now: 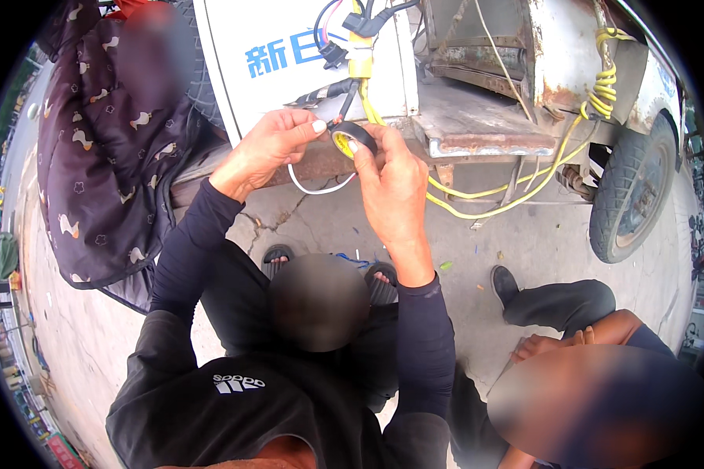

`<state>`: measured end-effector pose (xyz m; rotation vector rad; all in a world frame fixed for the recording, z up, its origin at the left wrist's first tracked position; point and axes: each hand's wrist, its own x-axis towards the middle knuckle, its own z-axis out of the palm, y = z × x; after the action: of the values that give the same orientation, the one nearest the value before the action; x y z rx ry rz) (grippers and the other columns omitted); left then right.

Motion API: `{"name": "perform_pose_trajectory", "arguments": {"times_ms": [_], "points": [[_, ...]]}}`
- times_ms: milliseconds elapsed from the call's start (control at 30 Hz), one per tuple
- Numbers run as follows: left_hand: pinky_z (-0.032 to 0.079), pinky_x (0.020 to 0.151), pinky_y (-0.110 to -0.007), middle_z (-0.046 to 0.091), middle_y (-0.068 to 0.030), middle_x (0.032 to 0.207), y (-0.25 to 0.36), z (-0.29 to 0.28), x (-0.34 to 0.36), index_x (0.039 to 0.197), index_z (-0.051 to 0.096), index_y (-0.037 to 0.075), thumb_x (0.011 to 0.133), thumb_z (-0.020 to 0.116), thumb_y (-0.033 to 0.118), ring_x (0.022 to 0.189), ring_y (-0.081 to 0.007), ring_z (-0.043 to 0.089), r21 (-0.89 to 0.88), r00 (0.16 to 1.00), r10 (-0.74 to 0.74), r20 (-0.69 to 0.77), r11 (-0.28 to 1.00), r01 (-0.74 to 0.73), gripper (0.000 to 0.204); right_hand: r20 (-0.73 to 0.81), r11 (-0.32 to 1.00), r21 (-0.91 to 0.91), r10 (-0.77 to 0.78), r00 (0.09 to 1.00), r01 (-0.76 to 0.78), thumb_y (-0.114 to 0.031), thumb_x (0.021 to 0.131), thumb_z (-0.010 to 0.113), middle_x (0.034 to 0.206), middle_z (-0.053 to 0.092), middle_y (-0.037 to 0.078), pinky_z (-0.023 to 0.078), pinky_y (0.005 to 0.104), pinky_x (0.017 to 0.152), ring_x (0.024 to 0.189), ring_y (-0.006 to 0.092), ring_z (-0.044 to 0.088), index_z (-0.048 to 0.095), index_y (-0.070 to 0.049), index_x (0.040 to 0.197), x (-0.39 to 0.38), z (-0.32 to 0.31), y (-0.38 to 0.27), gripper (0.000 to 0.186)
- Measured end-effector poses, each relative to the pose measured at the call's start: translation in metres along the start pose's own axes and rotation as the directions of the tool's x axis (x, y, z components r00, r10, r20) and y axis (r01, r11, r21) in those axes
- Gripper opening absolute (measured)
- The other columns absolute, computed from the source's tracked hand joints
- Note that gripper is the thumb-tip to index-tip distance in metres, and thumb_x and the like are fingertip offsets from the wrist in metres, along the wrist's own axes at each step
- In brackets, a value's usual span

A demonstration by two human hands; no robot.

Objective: The person sits on the ground and repairs wires on a three-wheeled vehicle. They use electrical tape to wrap and secure the wires, ensuring they are properly connected and insulated.

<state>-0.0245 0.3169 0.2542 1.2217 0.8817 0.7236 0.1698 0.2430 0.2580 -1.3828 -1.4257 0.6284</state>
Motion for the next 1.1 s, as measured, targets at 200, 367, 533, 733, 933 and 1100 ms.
{"name": "perform_pose_trajectory", "arguments": {"times_ms": [200, 367, 533, 733, 933, 1100], "points": [[0.028, 0.05, -0.021, 0.055, 0.0102, 0.073, -0.029, -0.005, 0.005, 0.105, 0.072, 0.0, 0.102, 0.064, 0.021, 0.057, -0.0006, 0.036, 0.09, 0.976, 0.135, -0.17, 0.989, -0.121, 0.023, -0.068, 0.967, -0.225, -0.138, 0.988, 0.119, -0.005, 0.088, 0.074, 0.083, 0.071, 0.015, 0.052, 0.0378, 0.061, 0.064, 0.0255, 0.067, 0.067, -0.001, 0.111, 0.002, 0.025, -0.001, 0.024], [0.042, 0.052, -0.031, 0.068, -0.0087, 0.071, -0.049, -0.016, -0.002, 0.1, 0.072, -0.001, 0.095, 0.068, 0.015, 0.055, -0.0118, 0.054, 0.54, 0.844, 0.474, -0.25, 0.792, -0.285, 0.017, -0.06, 0.894, -0.393, -0.26, 0.964, 0.217, -0.007, 0.087, 0.075, 0.087, 0.072, 0.016, 0.053, 0.0409, 0.061, 0.067, 0.0308, 0.068, 0.068, -0.003, 0.11, 0.002, 0.052, -0.011, 0.025], [0.046, 0.052, -0.047, 0.058, -0.0184, 0.06, -0.057, -0.026, -0.018, 0.081, 0.058, 0.002, 0.088, 0.069, 0.009, 0.058, -0.0401, 0.062, 0.737, 0.614, 0.765, -0.194, 0.527, -0.423, 0.015, 0.177, 0.667, -0.642, -0.353, 0.919, 0.379, -0.007, 0.085, 0.073, 0.083, 0.07, 0.019, 0.054, 0.0438, 0.062, 0.072, 0.0356, 0.071, 0.067, 0.0, 0.098, 0.013, 0.077, -0.059, 0.016], [0.05, 0.054, -0.045, 0.062, -0.0146, 0.066, -0.064, -0.046, -0.033, 0.086, 0.057, 0.004, 0.087, 0.069, 0.008, 0.061, -0.0347, 0.065, 0.778, 0.585, 0.802, -0.122, 0.443, -0.445, 0.012, 0.555, 0.392, -0.647, -0.346, 0.757, 0.654, 0.0, 0.071, 0.067, 0.074, 0.068, 0.022, 0.057, 0.0464, 0.066, 0.074, 0.0393, 0.071, 0.066, 0.003, 0.084, 0.048, 0.111, -0.089, 0.013], [0.051, 0.056, -0.041, 0.065, -0.0125, 0.072, -0.066, -0.045, -0.036, 0.104, 0.063, 0.004, 0.086, 0.074, 0.008, 0.063, -0.0322, 0.066, 0.847, 0.579, 0.813, -0.059, 0.348, -0.402, 0.021, 0.798, 0.267, -0.577, -0.017, 0.602, 0.772, -0.015, 0.077, 0.077, 0.078, 0.069, 0.023, 0.056, 0.0455, 0.069, 0.079, 0.0384, 0.071, 0.07, 0.004, 0.078, 0.117, 0.151, -0.103, 0.02], [0.05, 0.055, -0.04, 0.064, -0.0111, 0.07, -0.048, -0.033, -0.034, 0.106, 0.065, 0.006, 0.085, 0.077, 0.012, 0.062, -0.0304, 0.065, 0.849, 0.508, 0.858, -0.082, 0.327, -0.416, 0.025, 0.765, 0.3, -0.63, 0.398, 0.506, 0.716, -0.019, 0.083, 0.077, 0.078, 0.07, 0.018, 0.058, 0.0395, 0.07, 0.077, 0.0298, 0.073, 0.072, 0.005, 0.091, 0.135, 0.165, -0.136, 0.026]]}}
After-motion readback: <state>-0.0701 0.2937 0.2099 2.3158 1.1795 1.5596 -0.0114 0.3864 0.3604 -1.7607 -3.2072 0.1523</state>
